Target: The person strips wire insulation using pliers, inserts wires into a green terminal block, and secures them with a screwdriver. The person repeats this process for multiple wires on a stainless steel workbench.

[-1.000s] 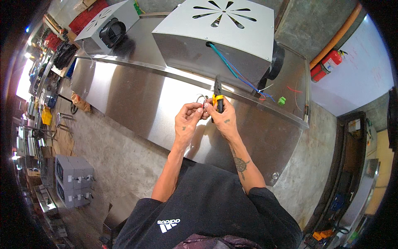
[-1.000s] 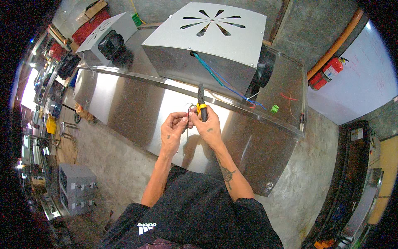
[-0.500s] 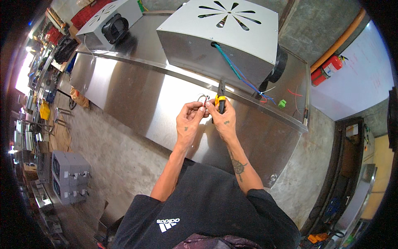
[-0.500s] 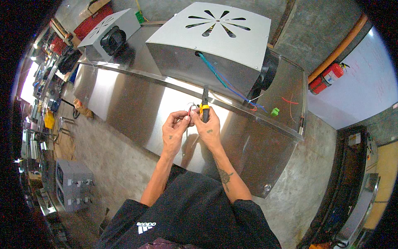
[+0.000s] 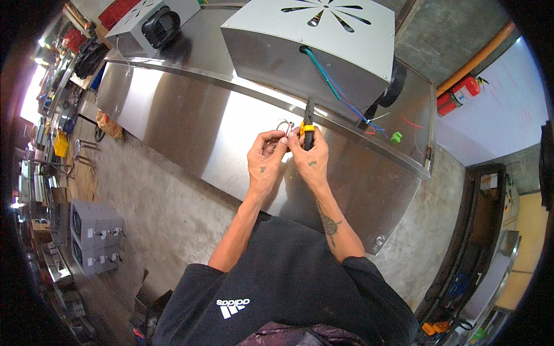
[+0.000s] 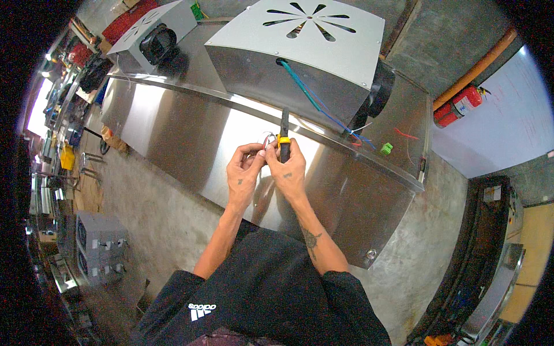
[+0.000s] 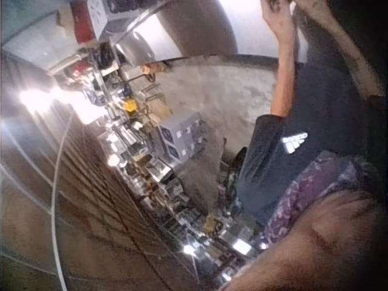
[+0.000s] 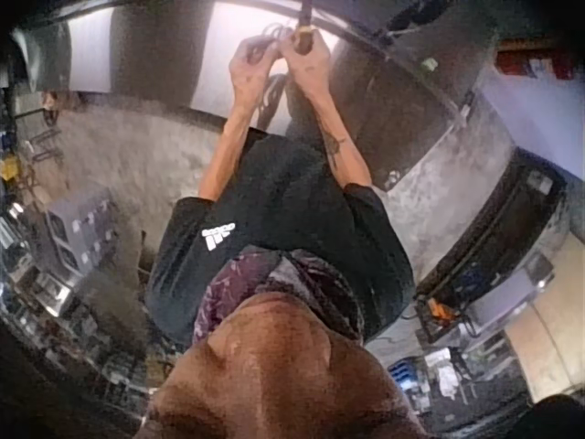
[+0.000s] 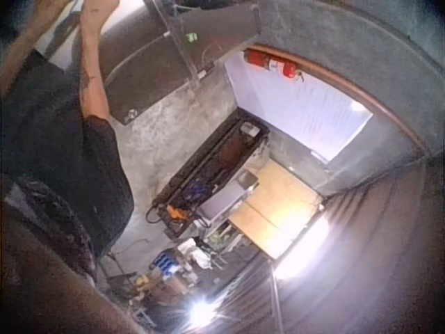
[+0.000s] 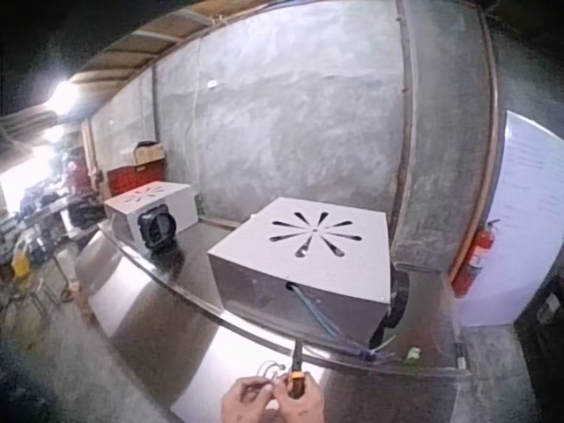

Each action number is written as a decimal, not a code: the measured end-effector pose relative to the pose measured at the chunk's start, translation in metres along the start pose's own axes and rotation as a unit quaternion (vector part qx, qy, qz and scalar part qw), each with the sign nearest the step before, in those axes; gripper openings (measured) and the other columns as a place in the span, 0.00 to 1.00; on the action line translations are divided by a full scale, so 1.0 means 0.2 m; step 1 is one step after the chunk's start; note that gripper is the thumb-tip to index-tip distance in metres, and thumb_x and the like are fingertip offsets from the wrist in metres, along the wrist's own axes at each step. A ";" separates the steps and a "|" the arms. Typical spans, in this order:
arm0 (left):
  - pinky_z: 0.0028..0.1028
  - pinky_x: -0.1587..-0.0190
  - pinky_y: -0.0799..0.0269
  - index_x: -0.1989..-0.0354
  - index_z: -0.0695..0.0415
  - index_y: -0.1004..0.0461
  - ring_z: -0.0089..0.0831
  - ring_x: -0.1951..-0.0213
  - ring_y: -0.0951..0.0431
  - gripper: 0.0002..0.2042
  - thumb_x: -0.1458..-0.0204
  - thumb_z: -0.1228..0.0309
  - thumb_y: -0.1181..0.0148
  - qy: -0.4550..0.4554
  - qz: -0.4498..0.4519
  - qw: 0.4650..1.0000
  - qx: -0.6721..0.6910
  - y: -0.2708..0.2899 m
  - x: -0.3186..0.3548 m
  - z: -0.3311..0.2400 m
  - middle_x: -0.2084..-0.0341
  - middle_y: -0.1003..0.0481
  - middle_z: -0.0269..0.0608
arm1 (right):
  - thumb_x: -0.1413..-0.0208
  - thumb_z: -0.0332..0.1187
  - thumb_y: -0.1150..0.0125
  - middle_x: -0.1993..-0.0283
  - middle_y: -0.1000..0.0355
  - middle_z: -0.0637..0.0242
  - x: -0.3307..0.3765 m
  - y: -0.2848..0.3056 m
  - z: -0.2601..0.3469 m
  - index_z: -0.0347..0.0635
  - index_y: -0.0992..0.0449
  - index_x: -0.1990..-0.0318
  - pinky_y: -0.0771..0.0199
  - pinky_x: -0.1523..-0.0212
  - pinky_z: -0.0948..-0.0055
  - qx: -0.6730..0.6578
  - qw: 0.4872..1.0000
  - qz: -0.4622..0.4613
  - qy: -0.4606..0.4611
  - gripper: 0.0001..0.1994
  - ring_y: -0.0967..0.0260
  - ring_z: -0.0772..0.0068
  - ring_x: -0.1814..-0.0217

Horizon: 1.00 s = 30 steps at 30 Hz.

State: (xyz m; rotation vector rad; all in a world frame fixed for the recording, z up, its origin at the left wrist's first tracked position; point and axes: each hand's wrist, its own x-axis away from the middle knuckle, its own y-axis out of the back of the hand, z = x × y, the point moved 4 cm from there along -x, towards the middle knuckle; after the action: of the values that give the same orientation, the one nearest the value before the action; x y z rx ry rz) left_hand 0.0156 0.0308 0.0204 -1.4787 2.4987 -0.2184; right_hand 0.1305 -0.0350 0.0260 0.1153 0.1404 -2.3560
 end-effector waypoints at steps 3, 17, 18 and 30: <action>0.18 0.57 0.23 0.42 0.66 0.25 0.20 0.58 0.20 0.15 0.33 0.73 0.35 0.063 0.005 0.990 0.124 0.02 0.01 0.01 0.56 0.19 0.40 | 0.34 0.31 0.31 0.67 0.31 0.78 0.04 -0.03 0.00 0.38 0.22 0.53 0.27 0.64 0.81 -0.065 0.998 0.008 -0.013 0.08 0.31 0.87 0.66; 0.21 0.52 0.23 0.48 0.67 0.20 0.19 0.57 0.20 0.13 0.36 0.73 0.31 0.009 0.047 0.989 -0.137 0.06 0.01 -0.10 0.58 0.17 0.38 | 0.32 0.36 0.31 0.64 0.28 0.76 0.06 0.02 -0.02 0.38 0.22 0.52 0.30 0.62 0.80 -0.064 0.995 0.040 -0.058 0.12 0.31 0.85 0.63; 0.22 0.51 0.22 0.48 0.67 0.20 0.20 0.56 0.19 0.13 0.36 0.72 0.31 -0.001 0.050 0.985 -0.163 0.07 0.01 -0.11 0.58 0.17 0.40 | 0.31 0.38 0.32 0.65 0.27 0.75 0.07 0.02 0.00 0.38 0.22 0.53 0.29 0.62 0.80 -0.078 0.994 0.042 -0.062 0.12 0.30 0.84 0.64; 0.20 0.72 0.34 0.53 0.65 0.17 0.13 0.74 0.34 0.09 0.38 0.72 0.32 -0.040 0.048 0.955 -0.290 0.05 0.02 -0.18 0.78 0.27 0.27 | 0.23 0.48 0.45 0.51 0.17 0.55 0.27 0.13 -0.11 0.31 0.23 0.45 0.17 0.47 0.67 -0.117 0.958 0.177 -0.194 0.23 0.17 0.66 0.48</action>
State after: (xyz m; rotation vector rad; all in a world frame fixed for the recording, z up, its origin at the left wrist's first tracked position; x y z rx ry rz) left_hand -0.0036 0.0329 0.0519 -1.4979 2.6867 0.6331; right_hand 0.1112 -0.0890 -0.0039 -0.4047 0.1872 -1.9427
